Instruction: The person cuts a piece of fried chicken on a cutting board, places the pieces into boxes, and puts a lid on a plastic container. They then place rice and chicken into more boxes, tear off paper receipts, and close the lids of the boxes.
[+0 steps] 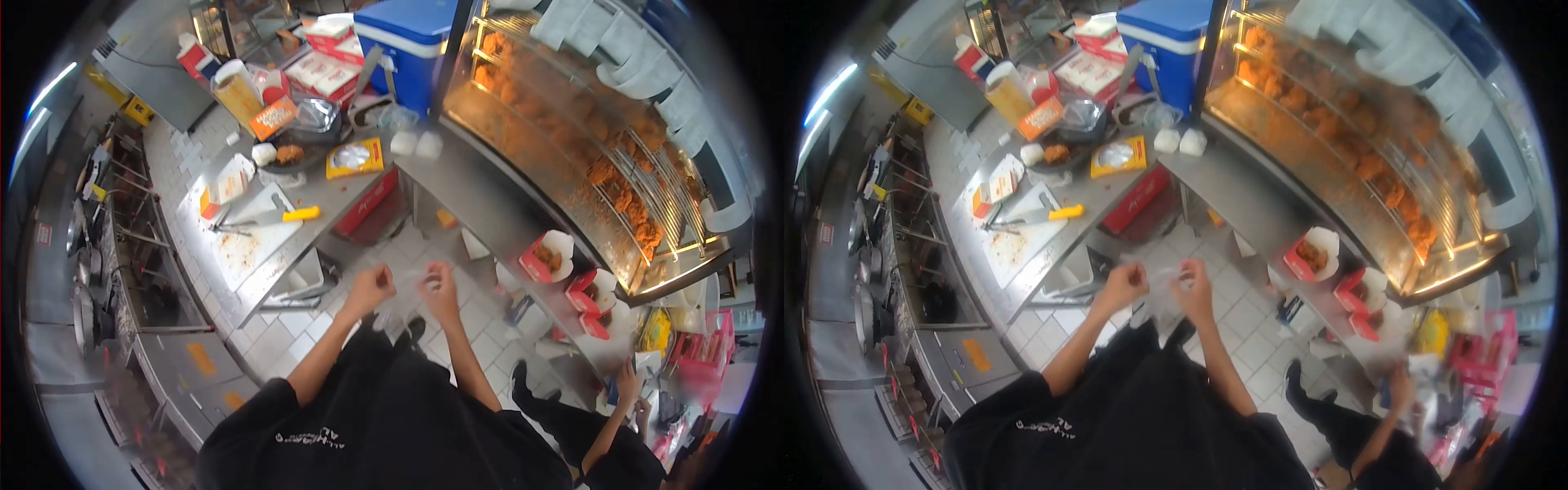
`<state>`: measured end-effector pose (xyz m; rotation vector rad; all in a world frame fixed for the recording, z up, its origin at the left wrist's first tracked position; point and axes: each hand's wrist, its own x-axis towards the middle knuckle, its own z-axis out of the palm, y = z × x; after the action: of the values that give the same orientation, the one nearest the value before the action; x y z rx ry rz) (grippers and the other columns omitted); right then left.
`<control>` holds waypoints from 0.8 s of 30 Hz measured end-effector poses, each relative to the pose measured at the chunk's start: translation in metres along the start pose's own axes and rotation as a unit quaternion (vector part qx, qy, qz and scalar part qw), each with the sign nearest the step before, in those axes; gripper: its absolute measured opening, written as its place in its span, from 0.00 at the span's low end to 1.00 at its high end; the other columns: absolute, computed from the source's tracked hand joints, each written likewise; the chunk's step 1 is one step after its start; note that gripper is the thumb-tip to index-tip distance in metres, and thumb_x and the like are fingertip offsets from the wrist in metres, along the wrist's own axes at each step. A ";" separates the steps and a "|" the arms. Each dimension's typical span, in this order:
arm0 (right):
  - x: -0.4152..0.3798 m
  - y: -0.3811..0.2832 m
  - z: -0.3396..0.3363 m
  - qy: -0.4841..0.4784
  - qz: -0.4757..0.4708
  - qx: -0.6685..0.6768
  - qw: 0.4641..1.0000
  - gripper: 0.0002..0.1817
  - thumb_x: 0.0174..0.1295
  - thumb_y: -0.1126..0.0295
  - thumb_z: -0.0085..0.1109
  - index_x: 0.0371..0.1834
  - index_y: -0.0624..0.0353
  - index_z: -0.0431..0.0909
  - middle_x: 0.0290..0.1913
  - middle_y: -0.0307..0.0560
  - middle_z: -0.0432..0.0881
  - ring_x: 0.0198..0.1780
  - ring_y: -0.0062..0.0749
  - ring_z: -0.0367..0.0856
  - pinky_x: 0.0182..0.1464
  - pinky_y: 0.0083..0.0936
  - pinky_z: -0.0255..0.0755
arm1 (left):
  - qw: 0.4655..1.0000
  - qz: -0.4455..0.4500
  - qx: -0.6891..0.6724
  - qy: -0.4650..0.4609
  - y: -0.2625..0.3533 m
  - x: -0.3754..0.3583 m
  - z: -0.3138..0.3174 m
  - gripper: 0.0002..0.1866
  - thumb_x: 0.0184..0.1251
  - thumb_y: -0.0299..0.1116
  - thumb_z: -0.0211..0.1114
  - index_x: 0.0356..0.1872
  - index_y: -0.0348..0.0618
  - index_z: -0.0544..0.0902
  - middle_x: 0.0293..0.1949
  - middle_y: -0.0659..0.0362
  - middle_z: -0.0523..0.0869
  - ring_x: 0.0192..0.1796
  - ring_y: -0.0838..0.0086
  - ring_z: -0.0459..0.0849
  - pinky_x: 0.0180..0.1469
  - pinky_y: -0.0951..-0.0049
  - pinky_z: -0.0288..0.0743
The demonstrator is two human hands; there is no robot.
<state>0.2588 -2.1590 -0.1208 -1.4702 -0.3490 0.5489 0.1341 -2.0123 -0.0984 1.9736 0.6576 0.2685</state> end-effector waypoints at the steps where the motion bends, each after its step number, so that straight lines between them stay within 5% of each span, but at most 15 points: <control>1: -0.010 -0.018 0.010 -0.043 -0.058 -0.092 0.993 0.12 0.59 0.76 0.63 0.45 0.56 0.76 0.34 0.38 0.82 0.38 0.25 0.80 0.39 0.27 0.73 | 0.999 -0.014 -0.040 -0.013 0.011 -0.008 0.000 0.10 0.49 0.24 0.69 0.29 0.39 0.74 0.21 0.61 0.76 0.26 0.78 0.73 0.31 0.74 0.68; 5: -0.025 -0.012 0.033 -0.049 -0.106 -0.288 0.951 0.14 0.56 0.79 0.60 0.46 0.56 0.76 0.26 0.45 0.78 0.28 0.31 0.78 0.32 0.29 0.71 | 0.999 0.006 -0.042 0.013 0.013 -0.035 0.007 0.10 0.48 0.23 0.68 0.29 0.38 0.73 0.21 0.58 0.75 0.26 0.75 0.72 0.32 0.72 0.68; 10: -0.045 -0.007 0.041 0.022 -0.080 -0.252 0.964 0.11 0.57 0.76 0.62 0.43 0.55 0.78 0.19 0.45 0.74 0.24 0.41 0.77 0.31 0.36 0.70 | 0.977 0.016 0.045 0.208 -0.020 -0.079 -0.012 0.14 0.45 0.16 0.67 0.33 0.39 0.73 0.25 0.54 0.73 0.27 0.65 0.72 0.33 0.67 0.69; 12: -0.066 0.000 0.054 0.015 -0.141 -0.275 0.951 0.09 0.59 0.75 0.62 0.43 0.54 0.78 0.20 0.45 0.75 0.25 0.42 0.78 0.31 0.38 0.69 | 0.976 0.028 0.054 0.207 -0.011 -0.101 -0.023 0.16 0.46 0.17 0.70 0.35 0.38 0.73 0.27 0.54 0.72 0.29 0.62 0.72 0.34 0.65 0.69; 14: -0.093 -0.009 0.070 -0.015 -0.147 -0.310 0.939 0.08 0.60 0.74 0.61 0.43 0.54 0.78 0.20 0.46 0.76 0.25 0.43 0.78 0.31 0.39 0.69 | 0.939 0.117 0.053 0.318 0.019 -0.135 -0.031 0.13 0.51 0.22 0.73 0.34 0.37 0.75 0.28 0.52 0.74 0.30 0.58 0.74 0.36 0.64 0.69; 15: -0.107 -0.016 0.080 -0.043 -0.147 -0.340 0.928 0.08 0.61 0.73 0.61 0.43 0.53 0.79 0.21 0.47 0.78 0.26 0.44 0.79 0.31 0.40 0.69 | 0.937 0.109 0.051 0.328 0.023 -0.151 -0.036 0.13 0.51 0.22 0.73 0.34 0.37 0.75 0.28 0.52 0.74 0.30 0.58 0.74 0.36 0.64 0.69; 17: -0.137 -0.025 0.099 -0.082 -0.135 -0.332 0.930 0.07 0.64 0.69 0.59 0.43 0.55 0.79 0.26 0.52 0.81 0.30 0.46 0.82 0.34 0.40 0.72 | 0.902 0.275 0.149 0.297 0.019 -0.193 -0.043 0.11 0.57 0.29 0.72 0.37 0.36 0.79 0.33 0.49 0.80 0.36 0.53 0.80 0.41 0.60 0.73; 20: -0.169 -0.012 0.129 -0.093 -0.256 -0.317 0.909 0.08 0.69 0.63 0.55 0.44 0.54 0.77 0.33 0.54 0.84 0.37 0.55 0.83 0.39 0.43 0.75 | 0.931 0.203 0.067 0.297 -0.030 -0.228 -0.040 0.08 0.64 0.28 0.64 0.41 0.35 0.82 0.41 0.44 0.86 0.46 0.48 0.84 0.52 0.55 0.76; 21: -0.180 -0.012 0.140 -0.091 -0.293 -0.301 0.903 0.09 0.69 0.63 0.54 0.43 0.55 0.77 0.35 0.55 0.84 0.38 0.55 0.83 0.41 0.44 0.75 | 0.974 0.084 0.019 0.211 -0.052 -0.236 -0.047 0.12 0.66 0.27 0.60 0.46 0.32 0.83 0.47 0.42 0.86 0.49 0.50 0.86 0.53 0.60 0.78; 23: -0.194 -0.002 0.152 -0.103 -0.396 -0.304 0.860 0.10 0.68 0.62 0.55 0.43 0.56 0.77 0.36 0.57 0.84 0.39 0.59 0.82 0.41 0.48 0.74 | 0.978 0.081 0.046 0.188 -0.082 -0.250 -0.064 0.17 0.68 0.34 0.56 0.51 0.35 0.82 0.47 0.44 0.87 0.49 0.55 0.86 0.53 0.61 0.77; 24: -0.211 -0.007 0.159 -0.130 -0.325 -0.344 0.871 0.10 0.65 0.63 0.56 0.42 0.56 0.77 0.36 0.58 0.83 0.39 0.62 0.82 0.41 0.50 0.74 | 0.947 0.128 -0.110 0.273 -0.070 -0.267 -0.064 0.09 0.61 0.30 0.58 0.34 0.33 0.81 0.32 0.41 0.83 0.36 0.49 0.81 0.41 0.54 0.73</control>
<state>-0.0011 -2.1415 -0.0784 -1.8137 -1.3053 0.0517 -0.1393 -2.0878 -0.1051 1.7670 0.6777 1.0321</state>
